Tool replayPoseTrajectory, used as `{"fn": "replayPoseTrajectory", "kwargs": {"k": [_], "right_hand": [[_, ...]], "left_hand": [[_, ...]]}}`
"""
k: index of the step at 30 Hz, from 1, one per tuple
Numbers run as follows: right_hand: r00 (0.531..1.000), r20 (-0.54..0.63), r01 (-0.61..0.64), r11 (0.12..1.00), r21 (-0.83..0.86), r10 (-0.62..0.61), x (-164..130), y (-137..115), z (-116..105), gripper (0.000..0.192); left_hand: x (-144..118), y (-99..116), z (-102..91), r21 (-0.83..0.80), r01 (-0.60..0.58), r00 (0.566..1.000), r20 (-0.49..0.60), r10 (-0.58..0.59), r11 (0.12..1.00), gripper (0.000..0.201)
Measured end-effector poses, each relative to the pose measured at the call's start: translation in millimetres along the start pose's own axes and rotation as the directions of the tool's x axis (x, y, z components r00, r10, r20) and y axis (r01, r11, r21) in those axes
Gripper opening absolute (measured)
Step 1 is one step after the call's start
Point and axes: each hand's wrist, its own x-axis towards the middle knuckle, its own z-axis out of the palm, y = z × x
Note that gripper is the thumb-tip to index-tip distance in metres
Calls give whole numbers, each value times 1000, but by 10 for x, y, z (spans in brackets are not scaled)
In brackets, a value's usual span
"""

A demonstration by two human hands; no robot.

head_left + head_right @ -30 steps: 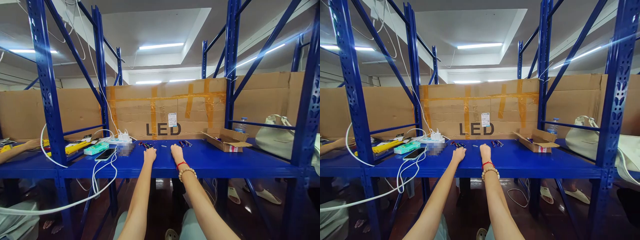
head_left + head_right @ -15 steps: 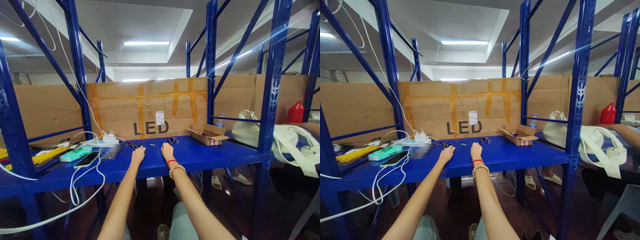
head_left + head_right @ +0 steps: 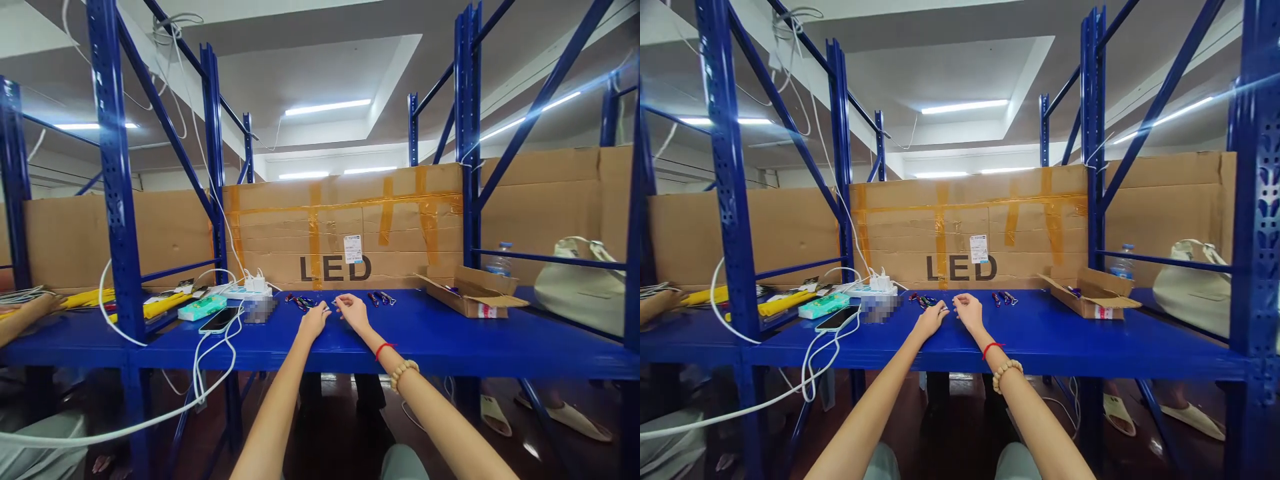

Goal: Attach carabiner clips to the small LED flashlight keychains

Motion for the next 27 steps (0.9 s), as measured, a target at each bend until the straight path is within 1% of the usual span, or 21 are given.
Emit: {"fn": "replayPoseTrajectory", "kwargs": {"k": [4, 12, 14, 20, 27], "right_hand": [[993, 114, -41, 987, 155, 23, -30, -60, 61, 13], [967, 225, -179, 951, 253, 122, -58, -47, 13, 13], [959, 241, -214, 936, 278, 148, -43, -32, 5, 14], [947, 231, -295, 885, 361, 221, 23, 9, -27, 18], [932, 272, -330, 871, 365, 240, 29, 21, -42, 11]], "left_hand": [[-6, -3, 6, 3, 10, 1000, -3, -10, 1000, 29], [-6, -1, 10, -10, 11, 1000, -3, -11, 1000, 29], [-4, -6, 12, -17, 4, 1000, -5, -4, 1000, 30], [9, -23, 20, -40, -9, 1000, -16, 8, 999, 28], [15, -38, 24, -61, -36, 999, -20, 35, 997, 25]]}}
